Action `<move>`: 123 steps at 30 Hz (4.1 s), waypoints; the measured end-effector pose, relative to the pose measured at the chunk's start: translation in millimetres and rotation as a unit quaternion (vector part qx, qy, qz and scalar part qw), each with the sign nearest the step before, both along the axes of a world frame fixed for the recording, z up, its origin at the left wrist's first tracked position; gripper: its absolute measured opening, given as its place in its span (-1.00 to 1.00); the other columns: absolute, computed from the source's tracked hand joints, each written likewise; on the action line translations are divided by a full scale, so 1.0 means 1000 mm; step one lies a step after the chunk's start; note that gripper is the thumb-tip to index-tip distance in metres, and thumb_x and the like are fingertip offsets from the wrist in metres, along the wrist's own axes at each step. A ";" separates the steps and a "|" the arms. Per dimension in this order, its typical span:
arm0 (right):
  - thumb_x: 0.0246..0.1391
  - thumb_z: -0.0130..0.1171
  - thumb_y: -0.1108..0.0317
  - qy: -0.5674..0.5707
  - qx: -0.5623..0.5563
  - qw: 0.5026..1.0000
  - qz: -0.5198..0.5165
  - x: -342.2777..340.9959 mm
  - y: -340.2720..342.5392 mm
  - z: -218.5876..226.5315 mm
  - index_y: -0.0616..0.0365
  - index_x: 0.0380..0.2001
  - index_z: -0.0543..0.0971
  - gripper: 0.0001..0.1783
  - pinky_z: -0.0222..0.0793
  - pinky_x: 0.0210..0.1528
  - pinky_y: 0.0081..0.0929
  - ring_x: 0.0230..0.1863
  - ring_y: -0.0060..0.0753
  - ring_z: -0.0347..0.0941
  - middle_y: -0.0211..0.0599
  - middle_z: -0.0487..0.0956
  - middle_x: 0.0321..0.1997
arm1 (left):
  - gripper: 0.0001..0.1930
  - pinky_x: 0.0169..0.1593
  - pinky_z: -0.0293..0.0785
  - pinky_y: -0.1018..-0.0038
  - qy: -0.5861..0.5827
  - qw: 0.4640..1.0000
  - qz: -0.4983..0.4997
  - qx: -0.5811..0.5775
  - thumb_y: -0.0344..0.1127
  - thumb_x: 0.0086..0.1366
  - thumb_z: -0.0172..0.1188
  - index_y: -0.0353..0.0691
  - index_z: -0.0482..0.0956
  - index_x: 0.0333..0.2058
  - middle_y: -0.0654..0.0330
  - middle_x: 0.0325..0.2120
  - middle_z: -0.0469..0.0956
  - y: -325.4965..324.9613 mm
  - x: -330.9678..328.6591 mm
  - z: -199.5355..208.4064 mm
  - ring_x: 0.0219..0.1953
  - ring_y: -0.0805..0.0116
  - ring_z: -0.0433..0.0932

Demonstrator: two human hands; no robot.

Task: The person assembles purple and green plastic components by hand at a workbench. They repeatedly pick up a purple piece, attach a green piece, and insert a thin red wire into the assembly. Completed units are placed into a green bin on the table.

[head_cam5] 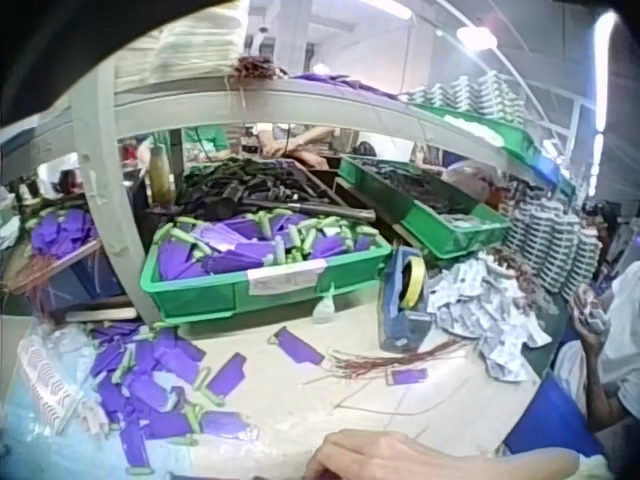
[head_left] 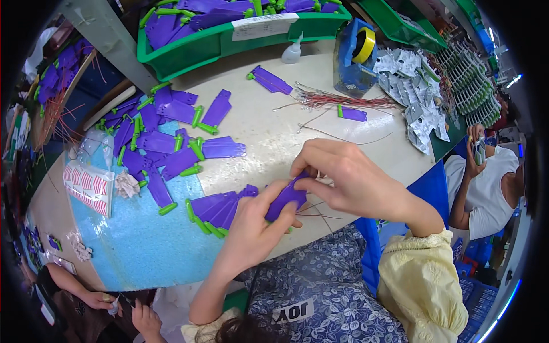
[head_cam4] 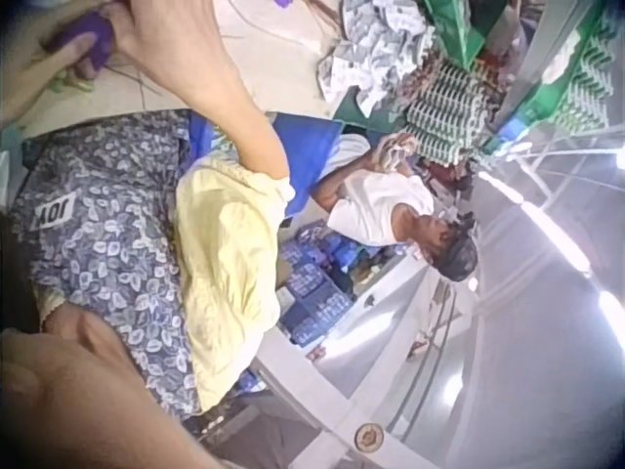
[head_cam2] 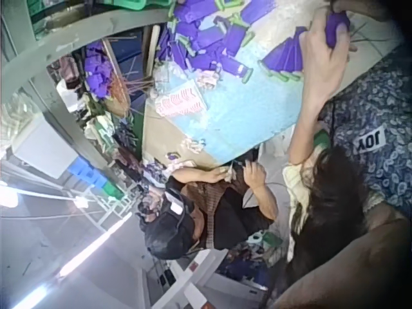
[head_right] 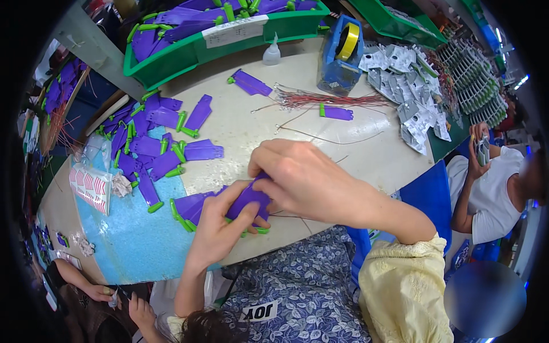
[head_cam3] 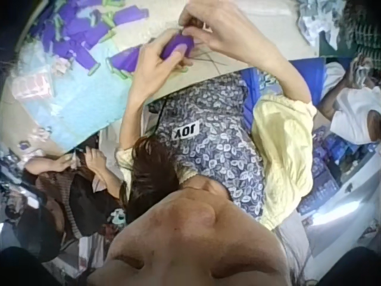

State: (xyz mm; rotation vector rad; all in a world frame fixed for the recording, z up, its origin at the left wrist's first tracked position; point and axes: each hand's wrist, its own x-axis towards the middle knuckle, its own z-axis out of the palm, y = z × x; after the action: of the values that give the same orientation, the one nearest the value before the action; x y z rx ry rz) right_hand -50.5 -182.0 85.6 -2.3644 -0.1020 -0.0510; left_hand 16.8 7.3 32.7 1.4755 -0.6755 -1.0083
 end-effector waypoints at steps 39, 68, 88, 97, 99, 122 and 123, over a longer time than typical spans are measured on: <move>-0.14 0.35 0.38 -0.145 -0.211 0.948 -0.188 0.131 -0.054 -0.116 0.42 -0.18 0.50 -0.55 0.39 0.00 -0.10 -0.07 0.13 0.46 0.11 0.55 -0.18 | -0.78 -0.55 0.37 0.62 0.169 0.984 0.040 0.046 -0.31 0.41 0.14 -0.38 0.57 -0.15 0.12 -0.40 0.69 -0.010 -0.033 -0.010 -0.62 0.58 0.51; 0.01 0.30 0.49 -0.005 0.114 0.977 -0.178 -0.065 -0.084 -0.055 0.26 -0.28 0.69 -0.83 0.47 -0.29 -0.41 -0.39 -0.26 0.59 -0.12 0.67 -0.37 | -0.74 -0.40 0.48 0.30 -0.426 0.893 -0.117 0.093 -0.42 0.20 0.26 -0.22 0.56 -0.11 0.12 -0.34 0.64 -0.022 -0.054 -0.007 -0.46 0.16 0.62; -0.09 0.39 0.54 0.085 0.286 0.936 -0.187 -0.052 -0.028 -0.083 0.15 -0.29 0.39 -0.63 0.38 -0.16 -0.44 -0.28 -0.44 0.47 -0.37 0.53 -0.35 | -0.84 -0.35 0.49 0.20 -0.341 0.901 0.018 0.267 -0.41 0.38 0.06 -0.32 0.39 -0.12 -0.02 -0.48 0.63 -0.029 -0.027 -0.006 -0.39 -0.04 0.63; -0.07 0.43 0.55 0.058 0.434 0.877 -0.199 -0.062 -0.029 -0.071 0.14 -0.28 0.41 -0.63 0.38 -0.18 -0.63 -0.26 -0.69 0.45 -0.45 0.55 -0.33 | -0.77 -0.55 0.40 0.32 -0.261 0.961 0.088 0.006 -0.28 0.31 0.24 -0.26 0.52 -0.14 0.00 -0.60 0.56 -0.055 -0.036 -0.010 -0.58 0.08 0.61; -0.05 0.42 0.54 0.065 0.408 0.884 -0.217 -0.064 -0.029 -0.069 0.19 -0.27 0.48 -0.68 0.39 -0.22 -0.62 -0.29 -0.68 0.48 -0.41 0.58 -0.32 | -0.78 -0.56 0.40 0.38 -0.287 0.951 0.116 -0.001 -0.29 0.31 0.24 -0.28 0.53 -0.16 0.02 -0.62 0.54 -0.056 -0.039 -0.011 -0.61 0.15 0.61; -0.10 0.41 0.47 -0.112 0.082 0.981 -0.133 -0.091 -0.045 -0.026 0.22 -0.37 0.62 -0.81 0.36 -0.40 -0.34 -0.44 -0.27 0.46 -0.27 0.49 -0.44 | -0.75 -0.61 0.33 0.57 0.260 0.961 0.010 0.098 -0.26 0.34 0.21 -0.37 0.59 -0.21 0.11 -0.54 0.62 -0.083 -0.014 0.000 -0.69 0.49 0.47; -0.11 0.42 0.43 -0.118 0.070 0.978 -0.156 -0.088 -0.066 -0.033 0.23 -0.34 0.60 -0.76 0.41 -0.31 -0.29 -0.34 -0.15 0.50 -0.19 0.51 -0.34 | -0.75 -0.61 0.33 0.57 0.259 0.960 0.023 0.102 -0.26 0.34 0.21 -0.38 0.59 -0.21 0.10 -0.54 0.62 -0.081 -0.012 -0.002 -0.69 0.48 0.47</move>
State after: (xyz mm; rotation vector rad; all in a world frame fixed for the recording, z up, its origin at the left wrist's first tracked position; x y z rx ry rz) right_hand -138.2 -248.0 52.2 -2.2042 0.1561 -0.4749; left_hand 4.3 -73.7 30.4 1.3106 -0.1617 -1.3904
